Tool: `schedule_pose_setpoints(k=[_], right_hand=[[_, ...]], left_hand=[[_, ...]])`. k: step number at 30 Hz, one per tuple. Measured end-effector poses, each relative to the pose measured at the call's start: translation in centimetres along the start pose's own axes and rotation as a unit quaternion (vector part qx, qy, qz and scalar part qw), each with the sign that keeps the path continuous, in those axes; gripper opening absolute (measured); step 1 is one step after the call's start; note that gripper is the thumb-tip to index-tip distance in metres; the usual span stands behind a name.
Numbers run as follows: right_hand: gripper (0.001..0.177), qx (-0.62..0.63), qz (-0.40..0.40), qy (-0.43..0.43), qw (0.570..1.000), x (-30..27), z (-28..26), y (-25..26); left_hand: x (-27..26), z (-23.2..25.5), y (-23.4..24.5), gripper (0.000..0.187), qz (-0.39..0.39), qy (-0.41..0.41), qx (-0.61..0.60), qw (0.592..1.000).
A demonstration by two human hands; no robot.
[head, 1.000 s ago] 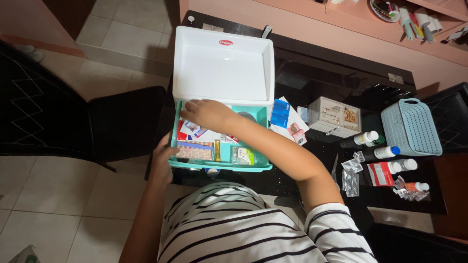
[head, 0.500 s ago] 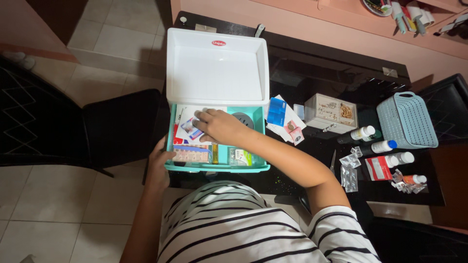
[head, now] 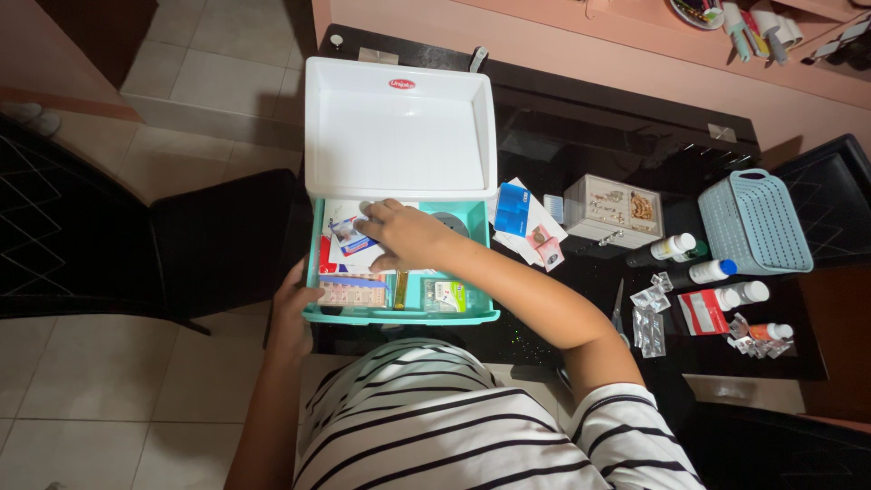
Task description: The person organizes various small items on a table into a light blue plastic basket and a white storage box. They handle packets, bottles, and a small box, using scissors to cut open a packet before placing the contents into the basket.
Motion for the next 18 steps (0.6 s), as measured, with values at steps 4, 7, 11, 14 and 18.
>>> schedule_pose_setpoints(k=[4,7,11,14,18], right_hand=[[0.061,-0.093,0.050,0.032,0.994,-0.3,-0.5,-0.5],[0.050,-0.175,0.139,0.033,0.974,-0.7,-1.1,-1.0],[0.038,-0.272,0.163,0.060,0.947,-1.1,-1.3,-1.0],[0.035,-0.259,0.186,0.065,0.945,-2.0,-1.3,0.0],[0.031,-0.171,0.268,0.030,0.948,-3.9,-0.4,2.4]], left_hand=[[0.0,0.1,0.1,0.073,0.006,-0.001,0.007,1.000],[-0.1,0.1,0.1,0.072,0.004,0.000,0.002,1.000],[-0.2,0.2,-0.1,0.073,-0.004,-0.005,0.003,1.000],[-0.3,0.2,0.0,0.073,-0.011,-0.005,0.004,1.000],[0.1,0.1,0.0,0.075,-0.009,-0.004,-0.012,1.000]])
Point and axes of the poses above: each hand's wrist, its own x-axis towards the middle knuckle, its own y-axis out of the back of the hand, z = x × y, the point moved 2 cm from there along x, towards the middle knuckle, and after that the axes turned 15 degrees about -x, right-handed, at the moved point
